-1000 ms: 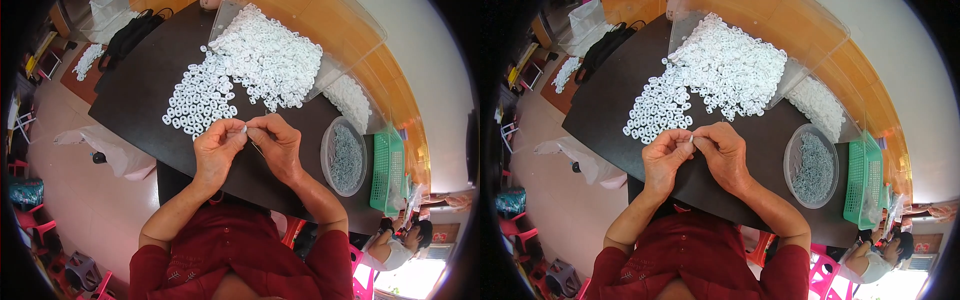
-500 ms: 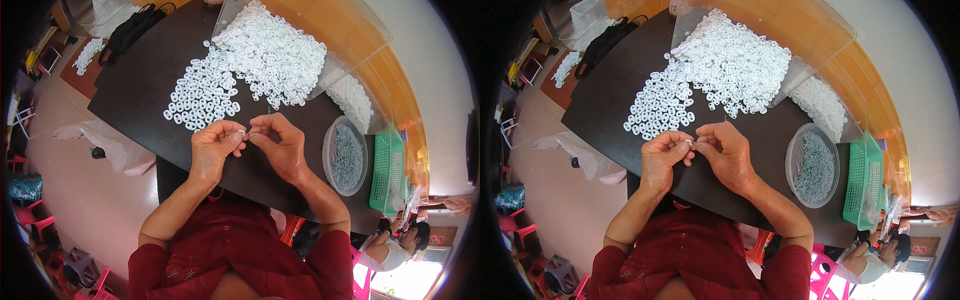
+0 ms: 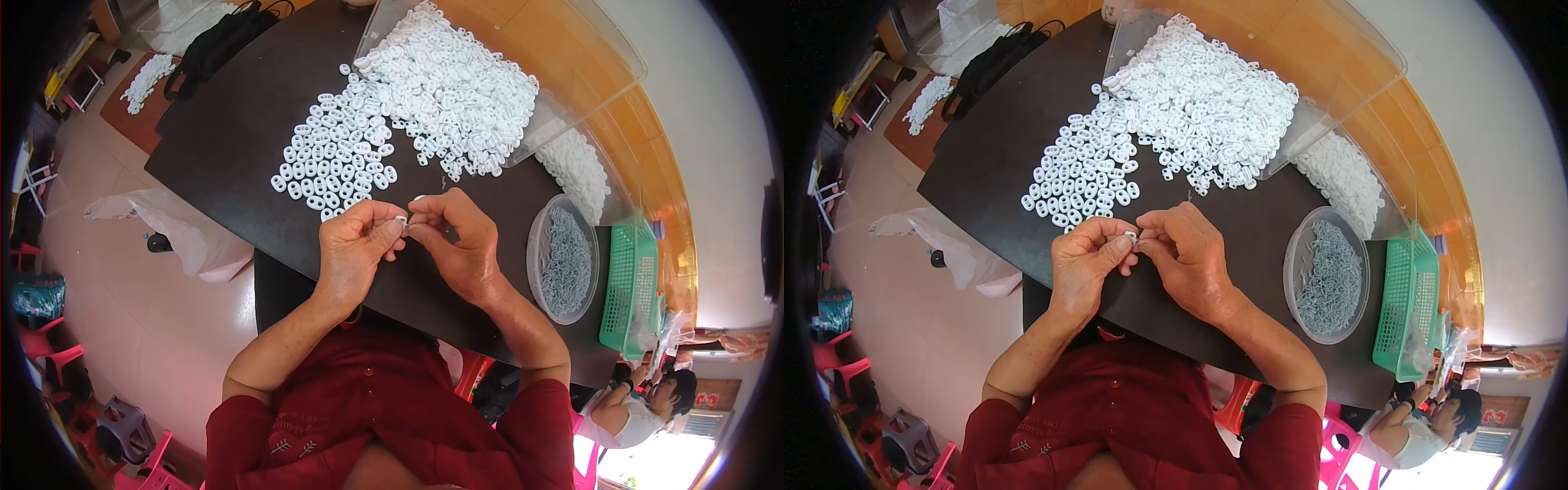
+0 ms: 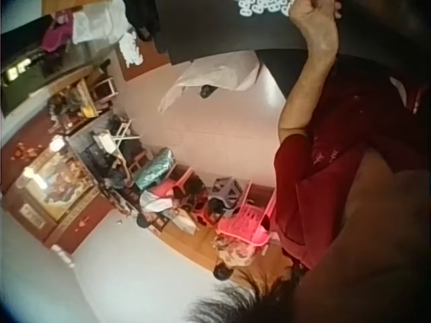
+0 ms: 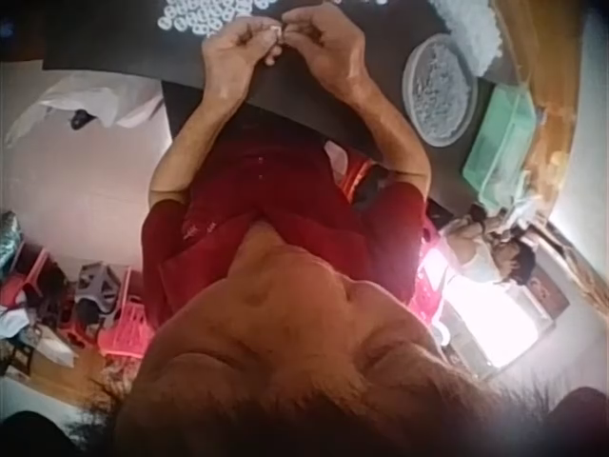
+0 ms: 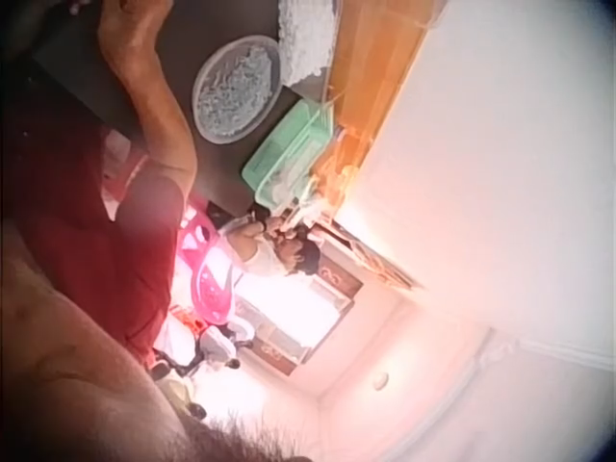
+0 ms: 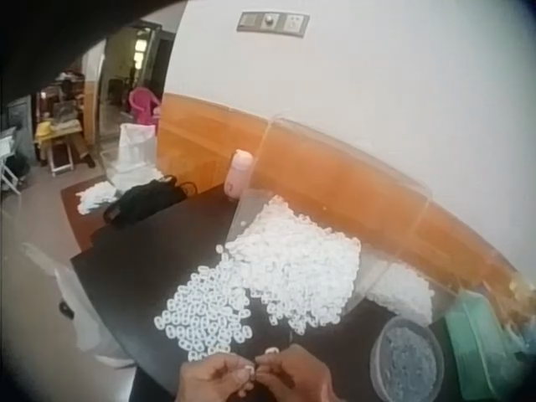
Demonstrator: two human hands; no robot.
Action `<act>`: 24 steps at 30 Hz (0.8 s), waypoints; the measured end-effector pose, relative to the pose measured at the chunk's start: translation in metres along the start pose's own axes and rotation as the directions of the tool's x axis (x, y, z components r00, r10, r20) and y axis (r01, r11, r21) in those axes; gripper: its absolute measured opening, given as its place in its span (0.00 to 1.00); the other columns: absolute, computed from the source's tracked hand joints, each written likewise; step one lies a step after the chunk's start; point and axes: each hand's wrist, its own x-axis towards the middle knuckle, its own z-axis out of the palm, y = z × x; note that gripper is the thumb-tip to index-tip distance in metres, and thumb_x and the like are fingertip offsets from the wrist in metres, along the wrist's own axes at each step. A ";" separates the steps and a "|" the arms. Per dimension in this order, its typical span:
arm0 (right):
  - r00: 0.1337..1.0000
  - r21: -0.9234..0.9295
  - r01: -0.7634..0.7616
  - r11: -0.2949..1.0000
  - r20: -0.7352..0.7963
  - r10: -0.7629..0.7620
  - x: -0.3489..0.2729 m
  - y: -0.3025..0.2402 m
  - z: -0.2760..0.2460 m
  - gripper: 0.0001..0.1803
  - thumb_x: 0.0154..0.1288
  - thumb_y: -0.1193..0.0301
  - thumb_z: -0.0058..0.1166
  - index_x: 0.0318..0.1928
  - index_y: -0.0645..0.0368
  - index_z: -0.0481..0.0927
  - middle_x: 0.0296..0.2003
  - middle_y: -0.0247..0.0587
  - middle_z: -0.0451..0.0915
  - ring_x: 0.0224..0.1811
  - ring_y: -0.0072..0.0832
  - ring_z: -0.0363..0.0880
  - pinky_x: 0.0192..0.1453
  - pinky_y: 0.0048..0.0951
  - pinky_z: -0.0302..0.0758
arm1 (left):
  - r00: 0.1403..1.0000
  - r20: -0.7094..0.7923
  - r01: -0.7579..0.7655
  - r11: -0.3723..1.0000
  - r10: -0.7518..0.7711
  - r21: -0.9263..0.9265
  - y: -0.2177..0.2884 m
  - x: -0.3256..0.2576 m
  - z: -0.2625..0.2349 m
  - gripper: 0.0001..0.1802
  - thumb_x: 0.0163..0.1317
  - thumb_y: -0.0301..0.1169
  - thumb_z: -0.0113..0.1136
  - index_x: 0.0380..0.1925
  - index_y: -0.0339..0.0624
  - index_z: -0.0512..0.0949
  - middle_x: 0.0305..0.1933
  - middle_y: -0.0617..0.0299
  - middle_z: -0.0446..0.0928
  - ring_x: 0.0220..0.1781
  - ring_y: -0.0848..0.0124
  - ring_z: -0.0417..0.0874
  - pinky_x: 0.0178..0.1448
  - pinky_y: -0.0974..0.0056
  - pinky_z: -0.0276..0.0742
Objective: Manually assembling small white plastic components by attaching metal clips or rings.
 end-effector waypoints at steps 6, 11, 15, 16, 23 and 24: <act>0.999 0.029 -0.033 0.999 -0.010 0.034 0.000 -0.002 0.001 0.13 0.53 0.85 0.59 0.41 0.63 0.78 0.29 0.34 0.75 0.30 0.17 0.73 0.34 0.19 0.72 | 1.000 0.002 0.008 1.000 -0.008 -0.002 -0.001 -0.002 0.001 0.08 0.62 0.25 0.59 0.38 0.30 0.77 0.32 0.60 0.78 0.29 0.77 0.77 0.31 0.74 0.73; 1.000 0.013 -0.011 1.000 -0.014 0.012 0.000 -0.002 0.002 0.12 0.53 0.84 0.59 0.40 0.63 0.78 0.29 0.33 0.75 0.29 0.16 0.72 0.34 0.19 0.71 | 0.996 -0.032 -0.078 0.984 0.084 0.160 -0.003 -0.007 0.007 0.05 0.64 0.24 0.56 0.38 0.36 0.78 0.30 0.68 0.77 0.28 0.83 0.74 0.31 0.78 0.70; 0.995 0.077 -0.097 0.992 -0.011 0.098 -0.001 -0.006 0.002 0.11 0.54 0.84 0.59 0.40 0.63 0.78 0.29 0.32 0.76 0.30 0.15 0.71 0.35 0.18 0.70 | 0.984 -0.004 -0.169 0.943 0.178 0.285 -0.006 -0.007 0.004 0.06 0.64 0.24 0.56 0.40 0.36 0.78 0.30 0.68 0.77 0.28 0.83 0.74 0.31 0.78 0.71; 0.995 0.076 -0.096 0.992 -0.010 0.097 -0.002 -0.006 0.003 0.11 0.54 0.84 0.59 0.40 0.63 0.78 0.29 0.32 0.76 0.30 0.15 0.71 0.35 0.18 0.70 | 0.992 -0.017 -0.120 0.975 0.125 0.187 -0.004 -0.008 0.003 0.06 0.64 0.23 0.56 0.40 0.35 0.78 0.30 0.68 0.77 0.28 0.83 0.74 0.31 0.77 0.71; 0.995 0.077 -0.092 0.993 -0.038 0.095 -0.001 -0.008 0.005 0.10 0.55 0.83 0.59 0.39 0.64 0.78 0.29 0.31 0.76 0.30 0.15 0.70 0.35 0.18 0.69 | 0.996 -0.019 -0.087 0.990 0.089 0.107 -0.001 -0.011 0.004 0.09 0.64 0.23 0.56 0.43 0.32 0.78 0.33 0.62 0.79 0.29 0.79 0.77 0.32 0.75 0.73; 0.996 0.076 -0.078 0.994 -0.031 0.080 -0.001 -0.008 0.005 0.10 0.54 0.83 0.59 0.39 0.64 0.78 0.29 0.32 0.76 0.30 0.15 0.70 0.35 0.18 0.69 | 0.996 -0.020 -0.087 0.991 0.089 0.106 -0.002 -0.011 0.004 0.09 0.64 0.23 0.56 0.43 0.32 0.78 0.33 0.62 0.79 0.29 0.79 0.77 0.32 0.75 0.73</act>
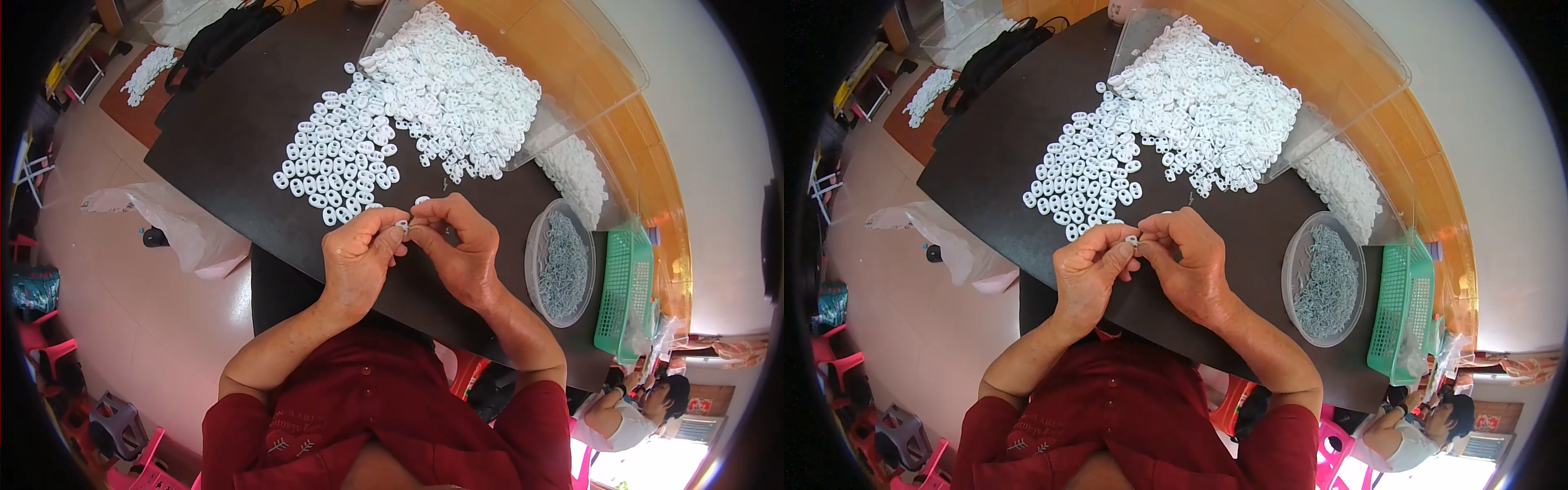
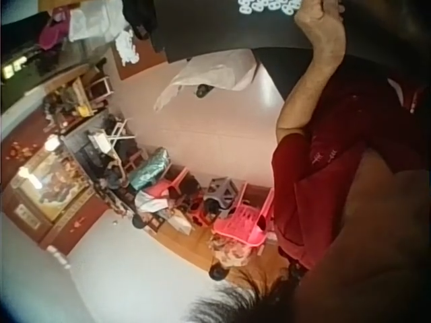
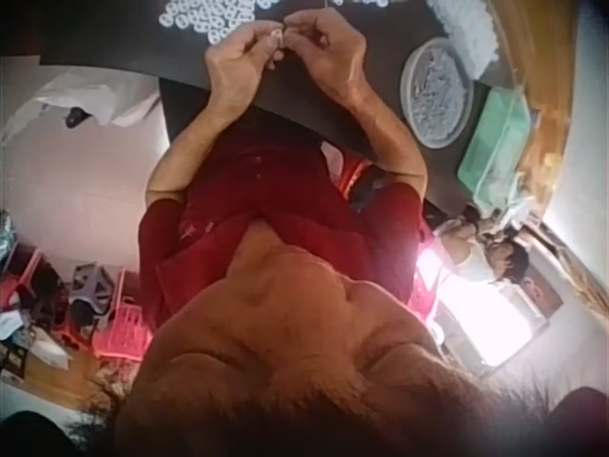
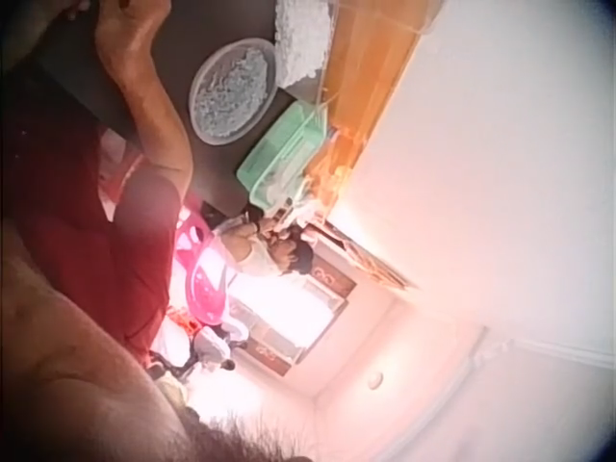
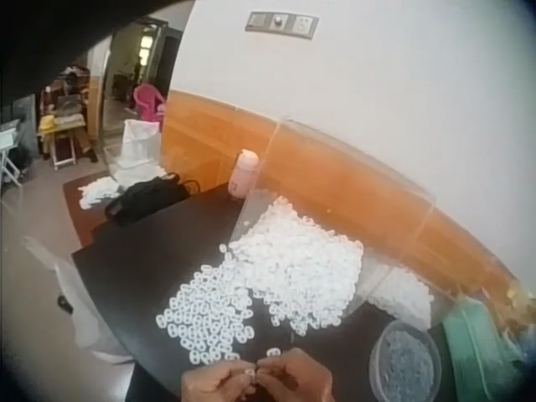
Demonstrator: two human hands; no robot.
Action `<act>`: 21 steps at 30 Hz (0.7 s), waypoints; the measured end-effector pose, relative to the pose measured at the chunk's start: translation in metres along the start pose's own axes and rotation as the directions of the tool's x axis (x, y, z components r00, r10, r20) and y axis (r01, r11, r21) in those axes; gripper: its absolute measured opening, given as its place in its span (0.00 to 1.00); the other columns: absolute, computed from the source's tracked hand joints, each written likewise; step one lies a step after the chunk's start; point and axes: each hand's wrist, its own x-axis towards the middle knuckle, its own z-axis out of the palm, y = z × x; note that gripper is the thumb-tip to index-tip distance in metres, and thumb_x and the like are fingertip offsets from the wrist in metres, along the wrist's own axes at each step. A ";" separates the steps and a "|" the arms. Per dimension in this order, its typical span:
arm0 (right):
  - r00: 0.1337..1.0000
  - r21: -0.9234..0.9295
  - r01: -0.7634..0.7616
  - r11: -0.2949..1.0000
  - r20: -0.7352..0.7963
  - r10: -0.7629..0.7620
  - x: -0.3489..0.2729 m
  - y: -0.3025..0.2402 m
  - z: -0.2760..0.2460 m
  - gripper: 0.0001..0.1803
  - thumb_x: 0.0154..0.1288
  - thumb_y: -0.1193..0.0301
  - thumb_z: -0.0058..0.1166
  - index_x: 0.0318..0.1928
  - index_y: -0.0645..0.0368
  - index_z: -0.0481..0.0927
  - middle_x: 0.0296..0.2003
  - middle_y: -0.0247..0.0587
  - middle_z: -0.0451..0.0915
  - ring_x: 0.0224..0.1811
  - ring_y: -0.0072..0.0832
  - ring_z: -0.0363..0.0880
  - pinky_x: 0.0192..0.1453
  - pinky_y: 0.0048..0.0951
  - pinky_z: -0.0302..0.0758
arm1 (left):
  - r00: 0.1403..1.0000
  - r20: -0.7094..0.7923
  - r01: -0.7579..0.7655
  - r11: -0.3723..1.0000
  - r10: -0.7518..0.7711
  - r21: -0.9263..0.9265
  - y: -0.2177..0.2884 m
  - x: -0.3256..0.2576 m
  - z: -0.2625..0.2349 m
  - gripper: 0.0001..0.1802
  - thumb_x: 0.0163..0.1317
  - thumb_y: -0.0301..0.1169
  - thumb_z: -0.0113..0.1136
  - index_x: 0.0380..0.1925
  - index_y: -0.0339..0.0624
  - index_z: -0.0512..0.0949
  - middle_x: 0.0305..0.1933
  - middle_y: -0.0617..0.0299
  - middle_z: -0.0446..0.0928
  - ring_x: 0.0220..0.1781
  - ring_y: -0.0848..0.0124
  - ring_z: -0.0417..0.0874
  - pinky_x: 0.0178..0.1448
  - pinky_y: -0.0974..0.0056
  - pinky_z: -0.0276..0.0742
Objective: Manually assembling small white plastic components by attaching metal clips or rings.
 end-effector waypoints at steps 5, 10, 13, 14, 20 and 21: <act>0.999 0.009 -0.019 1.000 0.050 0.019 0.001 0.003 0.001 0.11 0.53 0.83 0.59 0.39 0.64 0.78 0.29 0.32 0.76 0.30 0.15 0.70 0.36 0.19 0.70 | 0.980 0.022 -0.195 0.915 0.200 0.355 -0.004 -0.001 -0.001 0.07 0.62 0.21 0.56 0.39 0.33 0.79 0.30 0.65 0.79 0.27 0.80 0.76 0.31 0.75 0.72; 0.986 0.079 -0.142 0.987 0.103 0.133 0.001 0.007 0.002 0.11 0.55 0.84 0.57 0.40 0.65 0.78 0.31 0.33 0.78 0.32 0.16 0.73 0.39 0.18 0.72 | 0.957 0.095 -0.286 0.831 0.275 0.476 -0.004 0.002 -0.006 0.07 0.62 0.20 0.56 0.39 0.34 0.80 0.30 0.66 0.78 0.27 0.81 0.75 0.30 0.76 0.72; 0.963 0.243 -0.264 0.933 0.122 0.241 0.000 0.010 0.003 0.10 0.57 0.84 0.56 0.42 0.66 0.78 0.34 0.35 0.79 0.36 0.18 0.77 0.43 0.19 0.74 | 0.995 0.040 -0.100 0.942 0.092 0.321 -0.001 0.003 -0.009 0.08 0.62 0.21 0.56 0.40 0.34 0.79 0.31 0.66 0.78 0.28 0.81 0.75 0.31 0.77 0.71; 0.960 0.262 -0.272 0.926 0.140 0.242 0.001 0.008 0.001 0.11 0.58 0.84 0.56 0.43 0.67 0.78 0.34 0.36 0.80 0.37 0.18 0.77 0.44 0.20 0.75 | 0.999 0.016 0.043 0.981 -0.046 0.188 -0.001 0.003 -0.010 0.08 0.63 0.21 0.55 0.41 0.33 0.79 0.31 0.65 0.78 0.28 0.82 0.75 0.31 0.77 0.71; 0.951 0.291 -0.300 0.908 0.167 0.260 0.001 0.008 0.000 0.11 0.59 0.83 0.56 0.44 0.67 0.77 0.35 0.37 0.80 0.38 0.19 0.78 0.44 0.21 0.76 | 0.993 0.022 0.110 0.988 -0.113 0.112 -0.001 0.003 -0.011 0.09 0.63 0.23 0.55 0.42 0.32 0.79 0.32 0.65 0.79 0.29 0.82 0.75 0.31 0.78 0.71; 0.953 0.286 -0.294 0.912 0.160 0.257 0.001 0.007 0.001 0.11 0.59 0.83 0.56 0.44 0.67 0.77 0.35 0.37 0.80 0.38 0.19 0.78 0.44 0.21 0.76 | 0.993 0.022 0.111 0.987 -0.114 0.112 -0.001 0.003 -0.011 0.09 0.63 0.23 0.55 0.42 0.32 0.79 0.32 0.65 0.79 0.29 0.82 0.75 0.31 0.78 0.71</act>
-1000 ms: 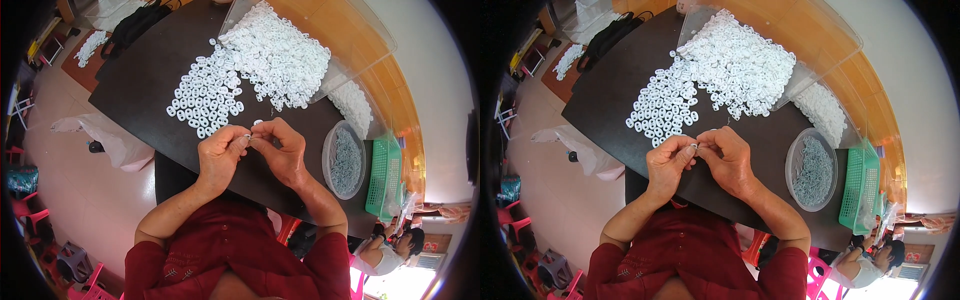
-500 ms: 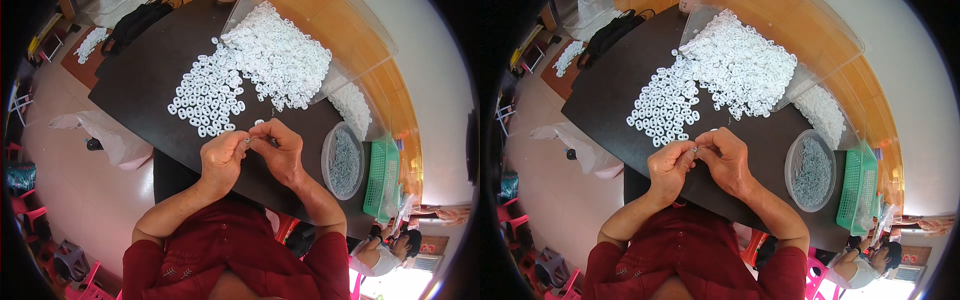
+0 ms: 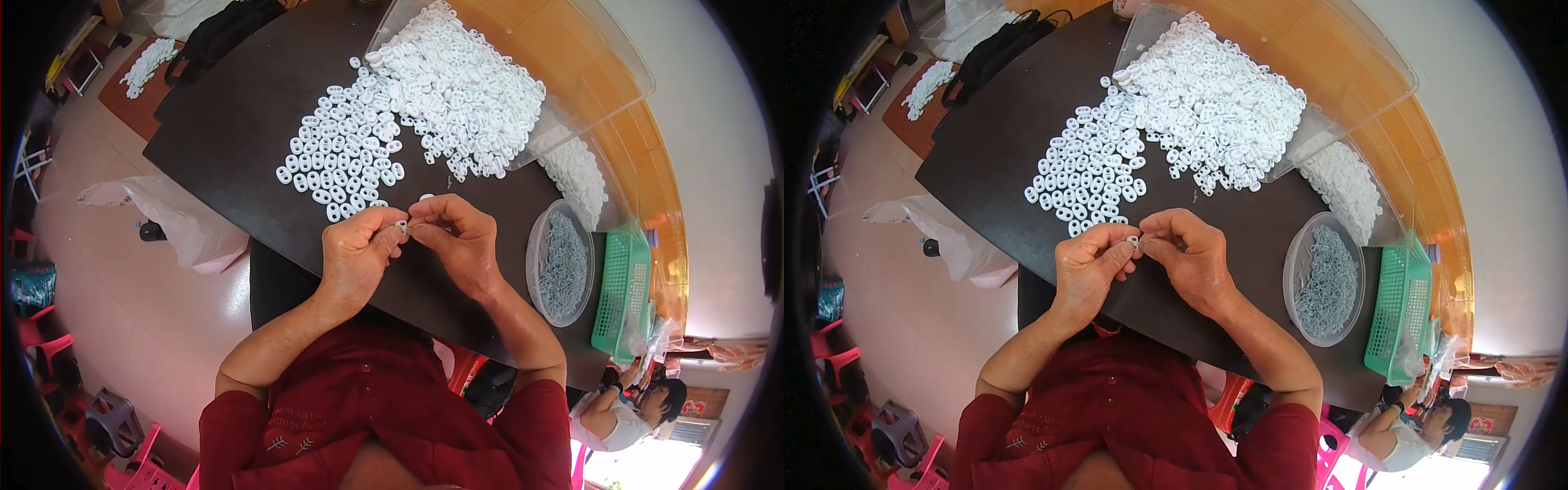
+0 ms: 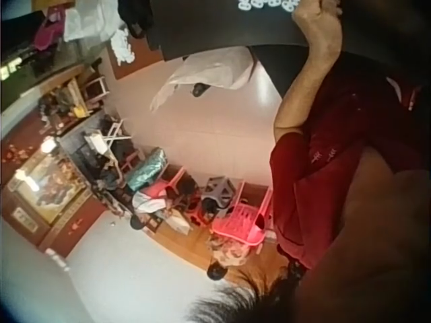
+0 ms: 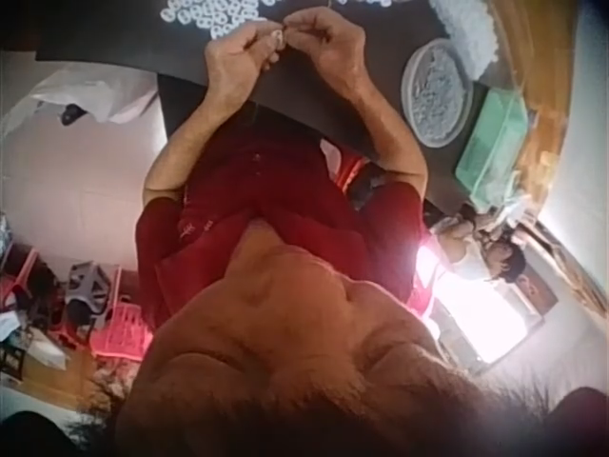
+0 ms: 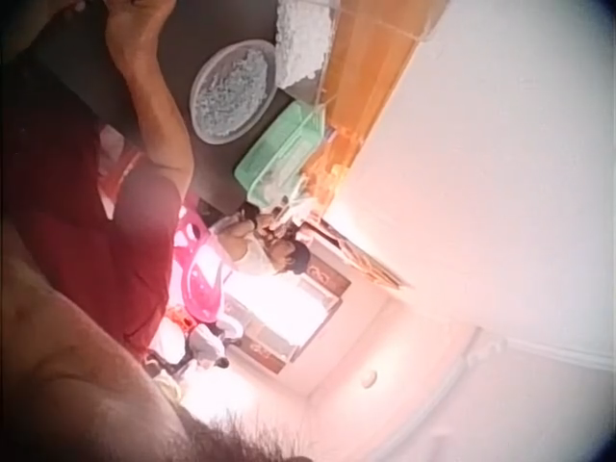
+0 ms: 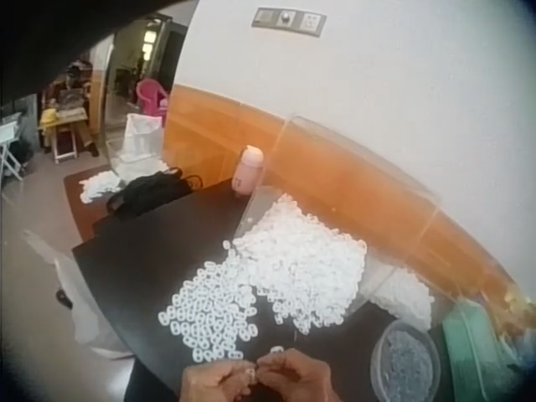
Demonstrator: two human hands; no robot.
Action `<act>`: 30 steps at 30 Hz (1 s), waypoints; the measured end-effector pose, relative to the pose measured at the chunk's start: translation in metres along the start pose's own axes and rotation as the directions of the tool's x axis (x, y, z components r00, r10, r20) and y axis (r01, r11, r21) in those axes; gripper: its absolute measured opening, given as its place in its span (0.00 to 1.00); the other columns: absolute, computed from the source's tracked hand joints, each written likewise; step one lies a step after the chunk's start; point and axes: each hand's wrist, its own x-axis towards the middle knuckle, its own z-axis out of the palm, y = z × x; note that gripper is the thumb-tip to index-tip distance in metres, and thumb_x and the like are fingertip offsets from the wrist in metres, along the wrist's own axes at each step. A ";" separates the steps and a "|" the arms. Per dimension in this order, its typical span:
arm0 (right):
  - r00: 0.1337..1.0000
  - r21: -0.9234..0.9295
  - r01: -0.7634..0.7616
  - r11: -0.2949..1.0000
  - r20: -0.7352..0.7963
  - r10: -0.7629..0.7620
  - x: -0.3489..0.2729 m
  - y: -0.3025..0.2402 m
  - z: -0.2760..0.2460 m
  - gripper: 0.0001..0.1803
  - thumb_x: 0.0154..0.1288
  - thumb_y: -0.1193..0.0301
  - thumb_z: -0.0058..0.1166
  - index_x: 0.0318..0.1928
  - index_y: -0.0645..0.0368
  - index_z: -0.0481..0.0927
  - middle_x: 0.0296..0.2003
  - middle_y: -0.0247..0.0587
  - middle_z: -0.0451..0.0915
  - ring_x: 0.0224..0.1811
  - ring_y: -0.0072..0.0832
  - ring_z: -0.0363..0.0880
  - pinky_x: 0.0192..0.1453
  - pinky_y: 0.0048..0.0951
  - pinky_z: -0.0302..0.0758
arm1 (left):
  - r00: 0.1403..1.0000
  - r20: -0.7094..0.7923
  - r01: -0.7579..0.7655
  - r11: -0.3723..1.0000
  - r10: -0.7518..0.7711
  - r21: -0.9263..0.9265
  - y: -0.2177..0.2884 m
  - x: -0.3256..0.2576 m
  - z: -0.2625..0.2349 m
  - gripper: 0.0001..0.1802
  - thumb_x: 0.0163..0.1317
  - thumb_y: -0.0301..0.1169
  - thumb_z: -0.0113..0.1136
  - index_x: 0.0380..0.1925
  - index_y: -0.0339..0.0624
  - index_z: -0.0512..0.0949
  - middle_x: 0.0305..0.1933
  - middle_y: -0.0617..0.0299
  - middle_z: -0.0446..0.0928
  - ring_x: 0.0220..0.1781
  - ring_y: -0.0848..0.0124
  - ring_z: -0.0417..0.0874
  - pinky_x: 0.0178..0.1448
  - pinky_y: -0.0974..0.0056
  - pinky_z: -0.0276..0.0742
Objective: Manually assembling small white plastic components by attaching metal clips or rings.
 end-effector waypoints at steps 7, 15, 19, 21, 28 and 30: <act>1.000 -0.032 -0.012 0.999 -0.020 0.011 0.000 0.005 0.001 0.10 0.60 0.83 0.55 0.43 0.67 0.77 0.34 0.36 0.80 0.37 0.18 0.77 0.43 0.20 0.75 | 0.999 -0.011 -0.048 0.994 0.049 0.102 0.000 -0.001 0.003 0.09 0.64 0.23 0.55 0.43 0.33 0.78 0.32 0.64 0.79 0.29 0.82 0.75 0.31 0.77 0.71; 0.973 -0.238 0.111 0.965 -0.174 -0.155 0.012 0.011 -0.039 0.10 0.57 0.84 0.56 0.41 0.65 0.80 0.34 0.32 0.80 0.37 0.16 0.76 0.44 0.18 0.73 | 1.000 -0.018 -0.002 0.969 -0.003 -0.245 -0.007 -0.003 -0.009 0.10 0.63 0.23 0.56 0.44 0.30 0.77 0.34 0.56 0.81 0.29 0.77 0.78 0.32 0.74 0.75; 0.962 -0.526 0.202 0.826 -0.052 -0.268 0.022 0.022 -0.044 0.13 0.52 0.82 0.60 0.40 0.61 0.82 0.30 0.34 0.79 0.34 0.23 0.76 0.40 0.22 0.72 | 1.000 -0.023 -0.016 0.975 0.012 -0.222 -0.009 -0.002 -0.009 0.10 0.63 0.23 0.56 0.44 0.30 0.77 0.34 0.56 0.81 0.29 0.77 0.78 0.32 0.74 0.75; 0.911 -0.711 0.337 0.617 0.080 -0.404 0.028 0.025 -0.035 0.14 0.46 0.80 0.63 0.38 0.57 0.82 0.28 0.38 0.76 0.34 0.34 0.73 0.38 0.31 0.71 | 1.000 -0.006 0.004 0.970 -0.006 -0.244 -0.009 -0.002 -0.010 0.11 0.64 0.24 0.55 0.45 0.33 0.77 0.34 0.60 0.80 0.30 0.80 0.77 0.33 0.76 0.73; 0.889 -0.833 0.383 0.399 0.215 -0.404 0.042 0.023 -0.029 0.09 0.45 0.79 0.61 0.28 0.57 0.77 0.27 0.38 0.74 0.33 0.38 0.70 0.35 0.36 0.68 | 1.000 -0.002 0.000 0.973 0.000 -0.233 -0.009 -0.002 -0.009 0.11 0.64 0.24 0.55 0.46 0.33 0.77 0.34 0.60 0.80 0.31 0.80 0.77 0.34 0.76 0.73; 0.901 -0.826 0.370 0.425 0.207 -0.382 0.042 0.021 -0.028 0.09 0.45 0.79 0.61 0.27 0.58 0.74 0.26 0.39 0.74 0.32 0.40 0.70 0.35 0.37 0.68 | 1.000 -0.011 0.007 0.979 -0.010 -0.202 -0.007 -0.002 -0.009 0.11 0.64 0.24 0.55 0.46 0.34 0.77 0.35 0.60 0.80 0.32 0.80 0.77 0.34 0.77 0.72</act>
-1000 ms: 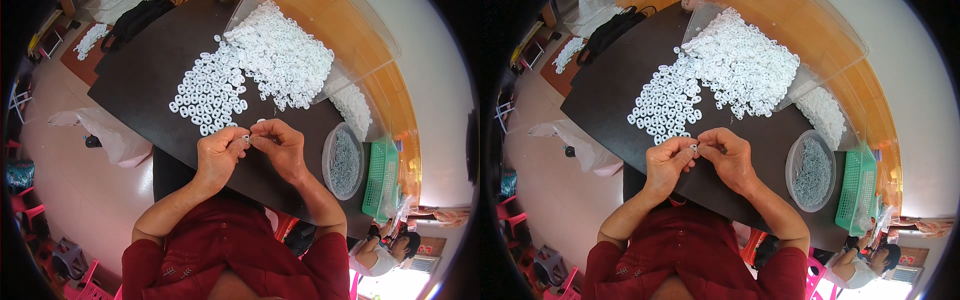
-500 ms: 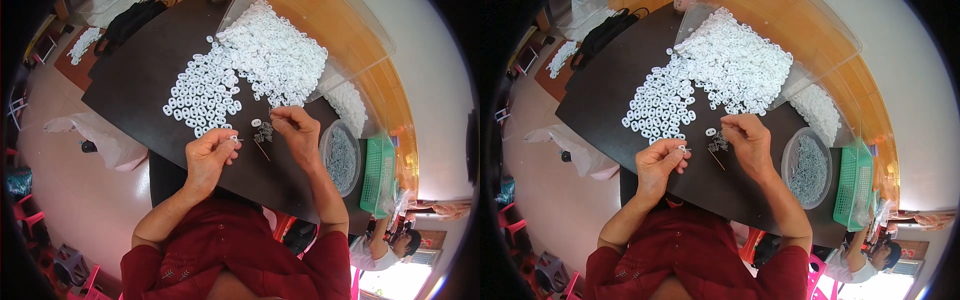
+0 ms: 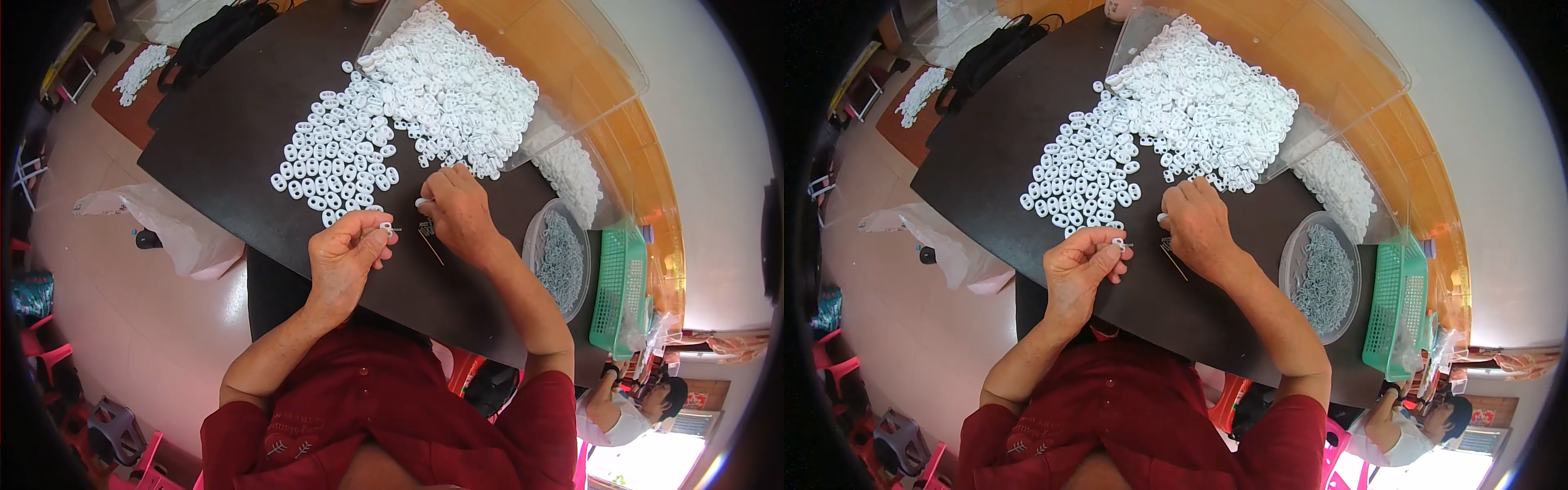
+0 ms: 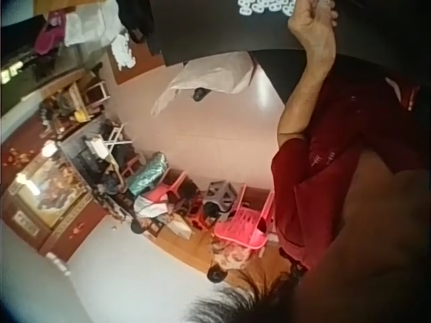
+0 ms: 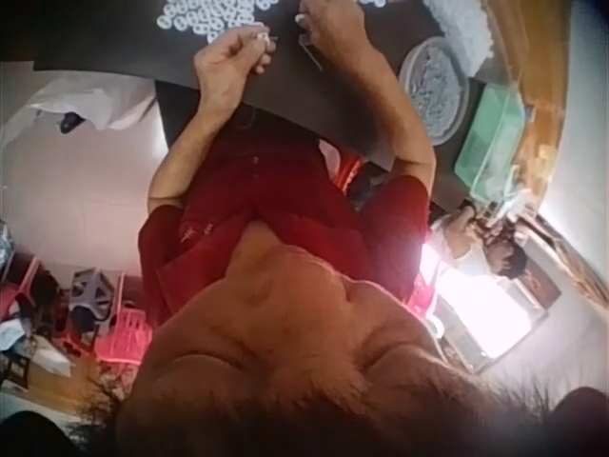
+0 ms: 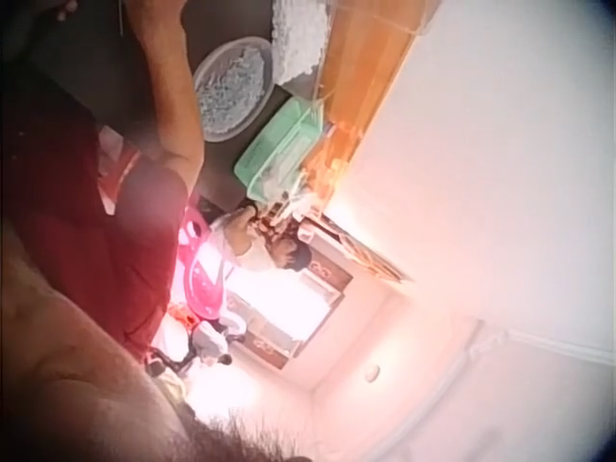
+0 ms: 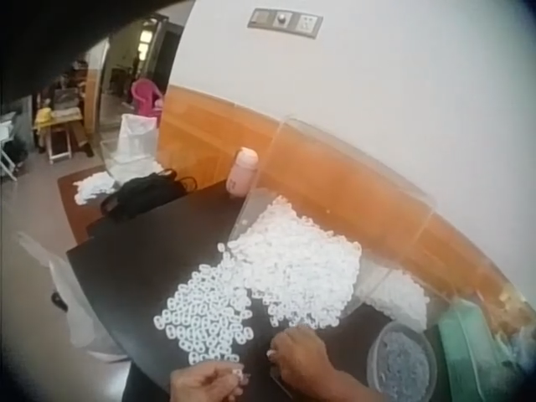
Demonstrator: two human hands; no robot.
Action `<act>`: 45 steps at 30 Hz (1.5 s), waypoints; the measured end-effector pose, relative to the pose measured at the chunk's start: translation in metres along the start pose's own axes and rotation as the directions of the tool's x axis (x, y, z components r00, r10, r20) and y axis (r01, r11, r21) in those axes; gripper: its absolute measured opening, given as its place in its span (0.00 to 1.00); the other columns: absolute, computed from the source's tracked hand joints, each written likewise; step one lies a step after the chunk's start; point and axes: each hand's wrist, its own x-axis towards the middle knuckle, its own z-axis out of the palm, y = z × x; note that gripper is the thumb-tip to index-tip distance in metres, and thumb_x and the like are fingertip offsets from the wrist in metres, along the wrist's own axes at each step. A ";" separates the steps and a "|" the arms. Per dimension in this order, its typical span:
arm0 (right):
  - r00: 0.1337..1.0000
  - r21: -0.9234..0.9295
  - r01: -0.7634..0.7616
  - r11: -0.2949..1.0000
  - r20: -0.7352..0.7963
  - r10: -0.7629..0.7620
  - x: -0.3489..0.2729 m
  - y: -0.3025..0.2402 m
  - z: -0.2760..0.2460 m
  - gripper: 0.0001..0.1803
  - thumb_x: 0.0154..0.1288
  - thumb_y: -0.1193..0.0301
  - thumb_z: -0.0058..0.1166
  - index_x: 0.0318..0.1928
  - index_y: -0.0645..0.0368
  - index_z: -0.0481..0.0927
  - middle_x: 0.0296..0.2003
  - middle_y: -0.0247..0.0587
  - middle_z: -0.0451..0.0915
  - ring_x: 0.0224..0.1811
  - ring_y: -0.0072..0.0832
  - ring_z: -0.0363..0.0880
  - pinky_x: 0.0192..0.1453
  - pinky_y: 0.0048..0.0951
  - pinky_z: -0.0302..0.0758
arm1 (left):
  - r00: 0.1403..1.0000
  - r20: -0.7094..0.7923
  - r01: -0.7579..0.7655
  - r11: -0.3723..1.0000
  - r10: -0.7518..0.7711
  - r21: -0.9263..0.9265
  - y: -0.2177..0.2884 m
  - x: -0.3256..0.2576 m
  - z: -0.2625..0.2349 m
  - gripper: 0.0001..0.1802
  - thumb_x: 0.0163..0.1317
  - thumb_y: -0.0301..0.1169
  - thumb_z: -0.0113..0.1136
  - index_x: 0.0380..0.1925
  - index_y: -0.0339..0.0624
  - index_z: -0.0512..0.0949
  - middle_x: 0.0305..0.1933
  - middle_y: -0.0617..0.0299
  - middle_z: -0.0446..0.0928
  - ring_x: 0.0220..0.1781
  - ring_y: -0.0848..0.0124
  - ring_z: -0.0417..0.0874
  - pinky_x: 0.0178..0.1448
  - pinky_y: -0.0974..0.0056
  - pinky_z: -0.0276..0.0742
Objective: Manually assembling small white plastic components by attaching metal clips or rings.
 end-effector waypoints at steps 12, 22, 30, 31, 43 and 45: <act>0.832 0.872 -0.452 0.187 0.337 0.441 -0.012 -0.027 -0.021 0.11 0.57 0.79 0.60 0.42 0.65 0.80 0.33 0.34 0.81 0.33 0.15 0.76 0.37 0.17 0.72 | 0.999 -0.015 -0.031 0.998 0.030 -0.053 0.007 0.000 0.008 0.10 0.63 0.23 0.56 0.43 0.30 0.77 0.31 0.54 0.81 0.26 0.76 0.79 0.28 0.75 0.74; 0.834 0.894 -0.418 0.162 0.307 0.458 -0.020 -0.038 -0.015 0.10 0.57 0.80 0.60 0.41 0.65 0.80 0.30 0.34 0.81 0.31 0.15 0.76 0.36 0.16 0.72 | 0.999 -0.035 0.026 0.999 -0.025 0.024 0.011 -0.007 0.016 0.09 0.65 0.25 0.54 0.43 0.33 0.76 0.30 0.62 0.80 0.26 0.82 0.77 0.26 0.78 0.70; 0.857 0.878 -0.376 0.296 0.209 0.471 -0.020 -0.043 -0.016 0.09 0.57 0.81 0.60 0.40 0.66 0.81 0.31 0.34 0.81 0.34 0.16 0.78 0.40 0.16 0.74 | 0.997 -0.082 0.013 0.996 -0.006 0.091 0.013 -0.011 0.019 0.11 0.64 0.26 0.55 0.45 0.32 0.76 0.32 0.58 0.80 0.27 0.80 0.78 0.30 0.77 0.72; 0.858 0.879 -0.376 0.295 0.209 0.469 -0.020 -0.042 -0.016 0.09 0.57 0.81 0.60 0.40 0.66 0.81 0.31 0.34 0.81 0.34 0.16 0.78 0.40 0.16 0.74 | 0.997 -0.083 0.012 0.996 -0.005 0.092 0.013 -0.011 0.019 0.11 0.64 0.26 0.55 0.45 0.32 0.76 0.32 0.58 0.80 0.27 0.80 0.78 0.30 0.77 0.72; 0.877 0.889 -0.359 0.283 0.218 0.429 -0.022 -0.040 -0.010 0.09 0.57 0.82 0.59 0.40 0.67 0.81 0.31 0.34 0.81 0.33 0.15 0.77 0.37 0.15 0.73 | 0.993 -0.116 0.004 0.991 0.012 0.137 0.011 -0.011 0.019 0.10 0.64 0.26 0.55 0.44 0.32 0.76 0.31 0.59 0.80 0.27 0.80 0.78 0.29 0.77 0.72; 0.880 0.905 -0.344 0.251 0.217 0.423 -0.024 -0.038 -0.007 0.09 0.57 0.82 0.59 0.40 0.66 0.81 0.31 0.34 0.81 0.32 0.15 0.76 0.37 0.14 0.72 | 0.993 -0.115 0.000 0.993 0.013 0.115 0.012 -0.012 0.020 0.10 0.64 0.26 0.55 0.44 0.33 0.76 0.31 0.59 0.80 0.27 0.80 0.78 0.29 0.77 0.72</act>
